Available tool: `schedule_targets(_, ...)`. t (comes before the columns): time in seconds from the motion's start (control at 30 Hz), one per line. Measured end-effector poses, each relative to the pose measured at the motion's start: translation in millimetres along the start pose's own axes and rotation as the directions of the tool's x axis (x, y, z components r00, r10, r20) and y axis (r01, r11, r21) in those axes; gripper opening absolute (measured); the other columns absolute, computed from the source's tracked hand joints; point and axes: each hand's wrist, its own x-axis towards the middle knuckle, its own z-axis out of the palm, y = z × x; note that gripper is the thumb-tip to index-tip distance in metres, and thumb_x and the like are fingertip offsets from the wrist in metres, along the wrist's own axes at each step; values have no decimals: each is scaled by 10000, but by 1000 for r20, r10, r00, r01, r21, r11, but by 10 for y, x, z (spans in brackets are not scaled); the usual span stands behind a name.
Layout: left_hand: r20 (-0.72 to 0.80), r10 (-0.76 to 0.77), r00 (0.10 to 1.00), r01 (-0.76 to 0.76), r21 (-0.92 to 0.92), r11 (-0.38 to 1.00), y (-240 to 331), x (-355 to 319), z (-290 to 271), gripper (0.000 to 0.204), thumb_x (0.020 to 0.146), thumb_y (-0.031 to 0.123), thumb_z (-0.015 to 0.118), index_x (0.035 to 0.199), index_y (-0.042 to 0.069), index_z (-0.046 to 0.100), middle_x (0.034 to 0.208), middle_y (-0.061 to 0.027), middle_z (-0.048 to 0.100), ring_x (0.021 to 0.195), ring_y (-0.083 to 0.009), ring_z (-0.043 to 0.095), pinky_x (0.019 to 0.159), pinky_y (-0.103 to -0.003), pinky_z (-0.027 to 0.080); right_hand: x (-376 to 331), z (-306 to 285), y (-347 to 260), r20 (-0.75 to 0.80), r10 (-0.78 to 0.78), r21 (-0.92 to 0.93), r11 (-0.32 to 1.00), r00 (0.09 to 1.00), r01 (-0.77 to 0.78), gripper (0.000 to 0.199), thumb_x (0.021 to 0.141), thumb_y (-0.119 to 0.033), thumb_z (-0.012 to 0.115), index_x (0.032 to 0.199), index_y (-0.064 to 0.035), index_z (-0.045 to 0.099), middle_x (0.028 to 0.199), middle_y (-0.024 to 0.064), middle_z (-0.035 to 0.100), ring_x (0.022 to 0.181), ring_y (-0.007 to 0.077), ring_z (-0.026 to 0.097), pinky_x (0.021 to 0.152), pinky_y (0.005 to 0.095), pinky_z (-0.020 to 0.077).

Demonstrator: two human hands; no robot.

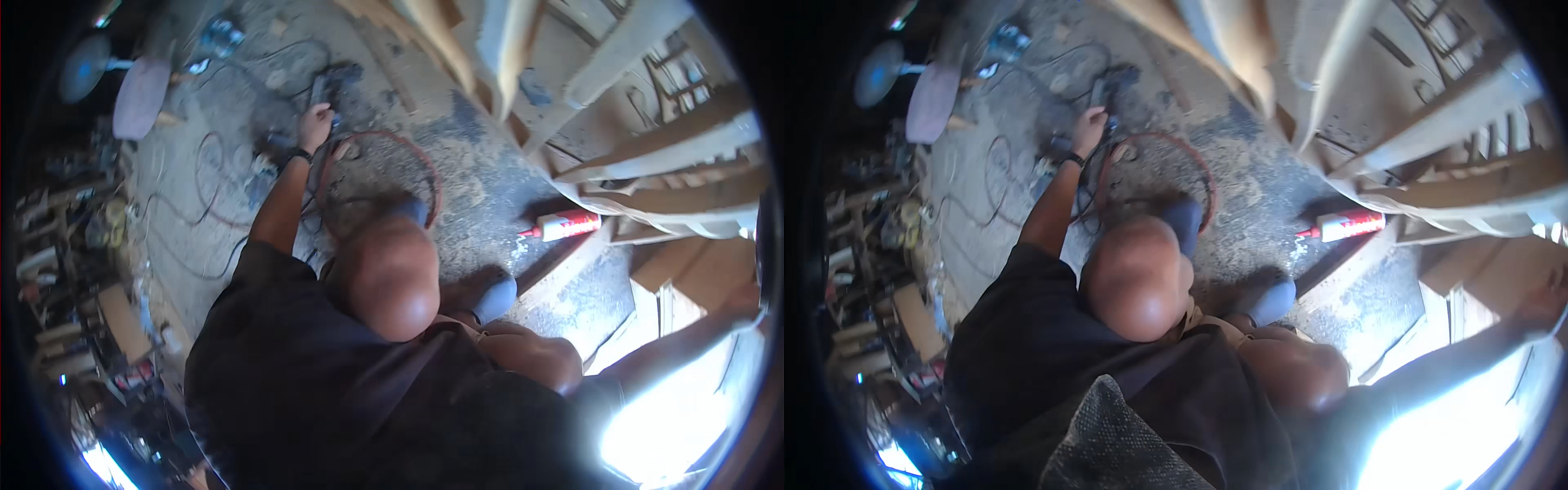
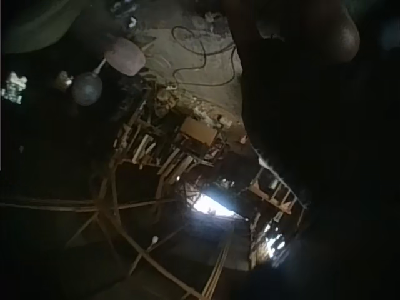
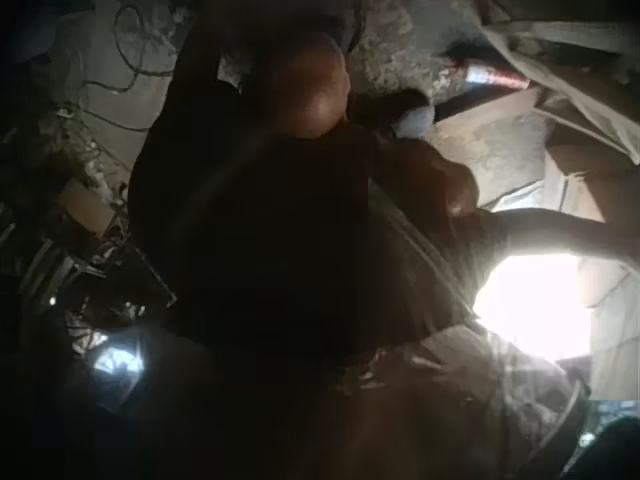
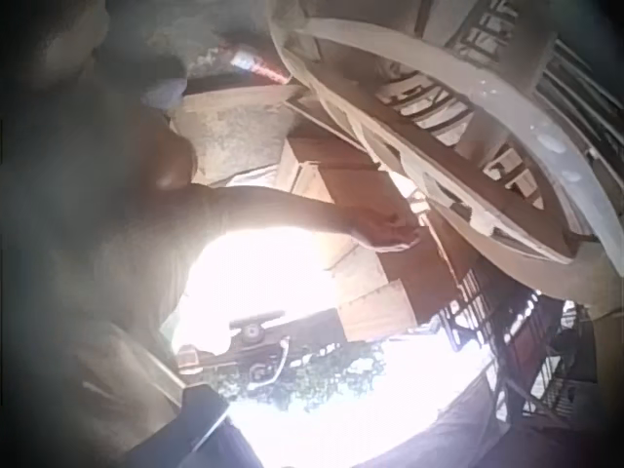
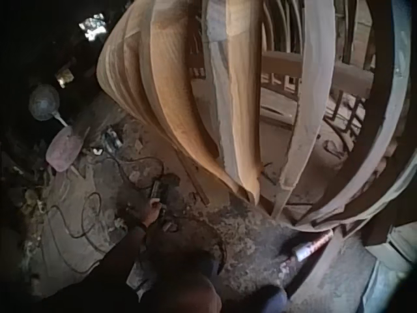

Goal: The person aligns and glues small wooden blocks into a curved frame, secures them with a nail gun, and smooths the wooden assembly using an angle grinder.

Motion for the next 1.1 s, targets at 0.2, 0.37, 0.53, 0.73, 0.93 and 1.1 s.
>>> schedule_targets(0.2,286,-328,900,132,539,832,-659,707,670,687,847,512,683,1259,-36,645,1306,-276,649,1210,-434,626,1022,-508,490,-795,612,-544,-740,125,132,990,661,-40,210,967,-179,641,1101,-20,670,976,76,700,909,192,628,825,366,475)
schedule_targets(0.37,198,-361,911,138,679,721,-560,970,995,519,761,365,706,1068,-53,746,1096,-237,747,1051,-400,717,902,-475,557,-1233,383,-1339,-665,32,123,990,746,67,212,969,-98,616,1108,60,638,970,156,684,822,206,614,700,309,466)
schedule_targets(0.53,270,-301,914,-33,792,610,-572,1248,679,540,903,439,612,1138,-31,736,1086,-224,746,1018,-354,730,864,-444,577,-1441,769,-1705,-664,-65,-67,997,745,27,176,1003,-169,623,1074,-11,654,819,67,648,657,102,546,601,256,422)
schedule_targets(0.73,177,-150,973,3,639,769,141,1187,894,520,898,416,622,1145,-29,727,1095,-222,738,1019,-355,722,866,-444,572,-1328,1372,-2103,-590,-200,-124,980,782,157,201,946,-97,680,1072,36,595,957,73,653,856,121,628,782,288,518)
schedule_targets(0.93,83,12,996,-38,316,948,944,976,605,501,893,392,632,1152,-28,718,1104,-220,730,1020,-356,714,869,-445,568,-1115,2090,-2395,-427,-381,-64,917,820,393,233,985,-114,656,1135,37,560,999,77,627,875,115,600,815,288,495)
schedule_targets(1.1,5,95,995,-95,71,993,1609,582,120,487,889,373,640,1158,-27,710,1111,-218,724,1021,-357,707,870,-445,564,-1178,2651,-2671,-227,-371,214,883,901,418,219,966,-153,654,1069,30,591,879,75,623,796,140,604,704,307,484)
